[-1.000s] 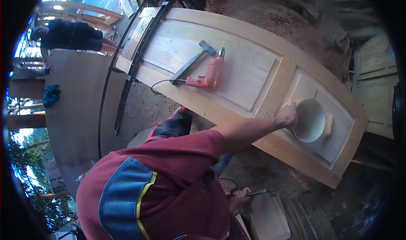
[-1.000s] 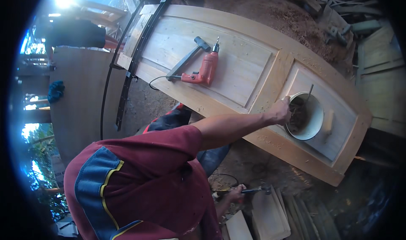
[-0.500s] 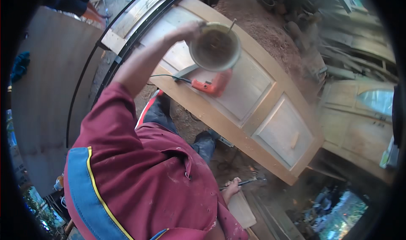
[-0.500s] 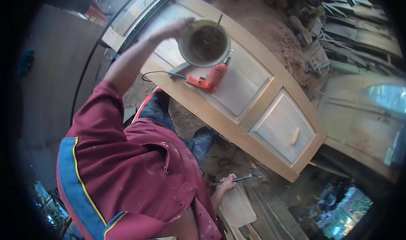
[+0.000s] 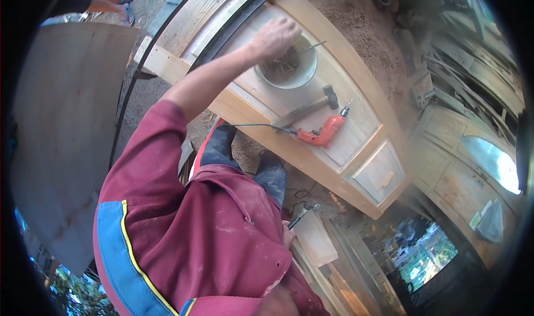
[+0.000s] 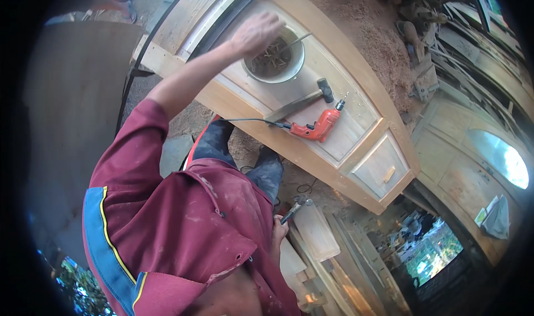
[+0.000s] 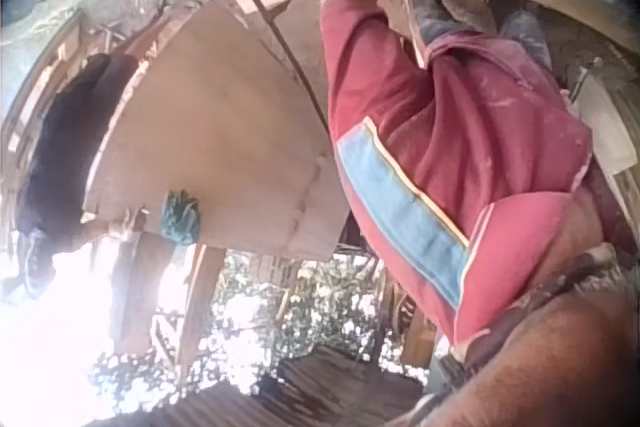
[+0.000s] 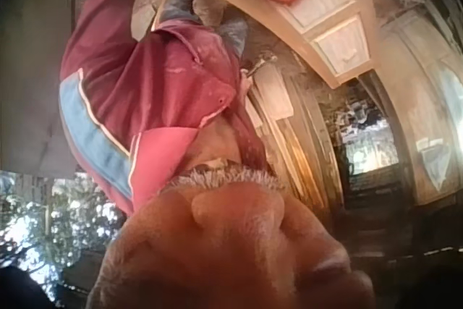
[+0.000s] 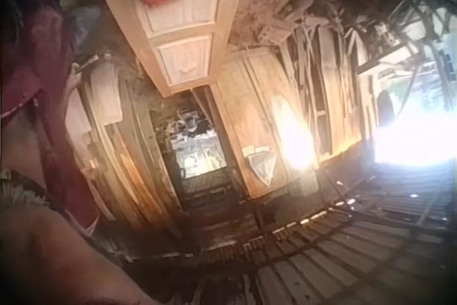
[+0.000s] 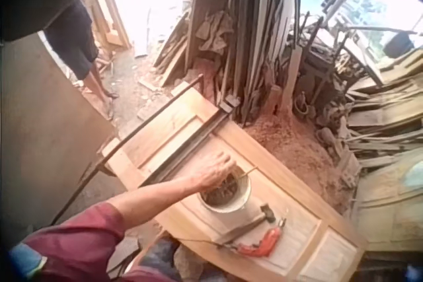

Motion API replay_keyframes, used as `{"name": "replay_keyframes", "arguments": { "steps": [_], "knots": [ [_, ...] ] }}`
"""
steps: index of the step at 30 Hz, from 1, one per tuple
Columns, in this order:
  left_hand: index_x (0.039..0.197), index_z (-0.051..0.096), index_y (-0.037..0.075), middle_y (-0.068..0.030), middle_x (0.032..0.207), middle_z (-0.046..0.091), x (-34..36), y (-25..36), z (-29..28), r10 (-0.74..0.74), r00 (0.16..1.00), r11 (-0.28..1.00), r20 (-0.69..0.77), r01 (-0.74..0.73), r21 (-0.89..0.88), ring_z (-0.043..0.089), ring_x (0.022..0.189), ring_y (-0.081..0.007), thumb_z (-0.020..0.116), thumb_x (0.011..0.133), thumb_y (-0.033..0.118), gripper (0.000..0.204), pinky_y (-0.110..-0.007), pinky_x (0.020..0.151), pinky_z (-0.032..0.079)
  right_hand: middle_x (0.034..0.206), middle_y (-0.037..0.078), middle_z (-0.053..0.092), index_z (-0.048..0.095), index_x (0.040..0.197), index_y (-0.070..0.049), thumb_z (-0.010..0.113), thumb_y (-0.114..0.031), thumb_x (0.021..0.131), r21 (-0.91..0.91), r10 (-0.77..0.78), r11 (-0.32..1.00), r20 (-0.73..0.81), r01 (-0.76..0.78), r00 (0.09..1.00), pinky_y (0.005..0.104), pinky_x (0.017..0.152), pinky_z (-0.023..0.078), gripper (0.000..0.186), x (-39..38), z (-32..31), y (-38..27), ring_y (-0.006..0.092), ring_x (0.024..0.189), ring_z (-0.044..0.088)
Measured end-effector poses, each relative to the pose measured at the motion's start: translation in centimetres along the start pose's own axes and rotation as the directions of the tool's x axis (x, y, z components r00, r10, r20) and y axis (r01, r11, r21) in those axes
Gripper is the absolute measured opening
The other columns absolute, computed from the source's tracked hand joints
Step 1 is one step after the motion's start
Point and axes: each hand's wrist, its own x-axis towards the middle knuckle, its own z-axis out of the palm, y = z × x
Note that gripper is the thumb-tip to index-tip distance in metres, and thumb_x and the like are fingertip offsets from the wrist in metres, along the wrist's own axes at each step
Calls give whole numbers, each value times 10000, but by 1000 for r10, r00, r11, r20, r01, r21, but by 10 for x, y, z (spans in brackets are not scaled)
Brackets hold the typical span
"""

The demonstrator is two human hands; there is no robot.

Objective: The person assembles wood panels using a hammer and a power drill. They pick up wooden dowels or plugs from a bucket, hammer them into pre-drilled holes in the wood frame, and then use a drill to secure a small wooden block.

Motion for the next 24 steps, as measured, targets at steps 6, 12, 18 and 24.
{"name": "replay_keyframes", "arguments": {
  "steps": [6, 12, 18, 24],
  "knots": [
    [1075, 719, 73, -185, 1009, 722, -1, 45, 60, 67, 659, 989, 749, -140, 35, 719, 921, -310, 581, 885, 137, 243, -442, 771, 571, 740, -39, 562, 650, 874, -49, 661, -172, 868, -58, 49, 997, -132, -57, 990, 287, 609, 435, 124, -43, 36, -17, 89, 637, 510],
    [1484, 410, 84, -178, 1500, 429, -60, -78, 217, -418, 569, 879, 708, 449, 158, 453, 1349, -323, 291, 1049, 442, 576, -407, 1136, 336, 692, -4, 520, 574, 943, -31, 672, -205, 828, -140, 162, 975, -75, -172, 984, 343, 545, 437, 231, -7, 93, -61, 125, 620, 517],
    [1415, 515, 75, -189, 1366, 580, -34, -102, 209, -112, 659, 967, 743, -100, 235, 578, 1244, -315, 444, 998, 250, 457, -402, 1076, 425, 701, 8, 542, 593, 941, -32, 688, -223, 820, -156, 12, 988, -3, -12, 1000, 349, 562, 450, 245, 87, 124, -157, 134, 633, 537],
    [1227, 689, 57, -183, 1288, 646, -17, -1, 154, -245, 544, 958, 802, 8, 288, 632, 1184, -302, 466, 963, 191, 371, -395, 1037, 472, 710, 20, 564, 613, 939, -33, 704, -241, 812, -173, 66, 982, -32, -70, 997, 356, 579, 463, 260, 123, 100, -195, 143, 647, 558]
  ]
}}
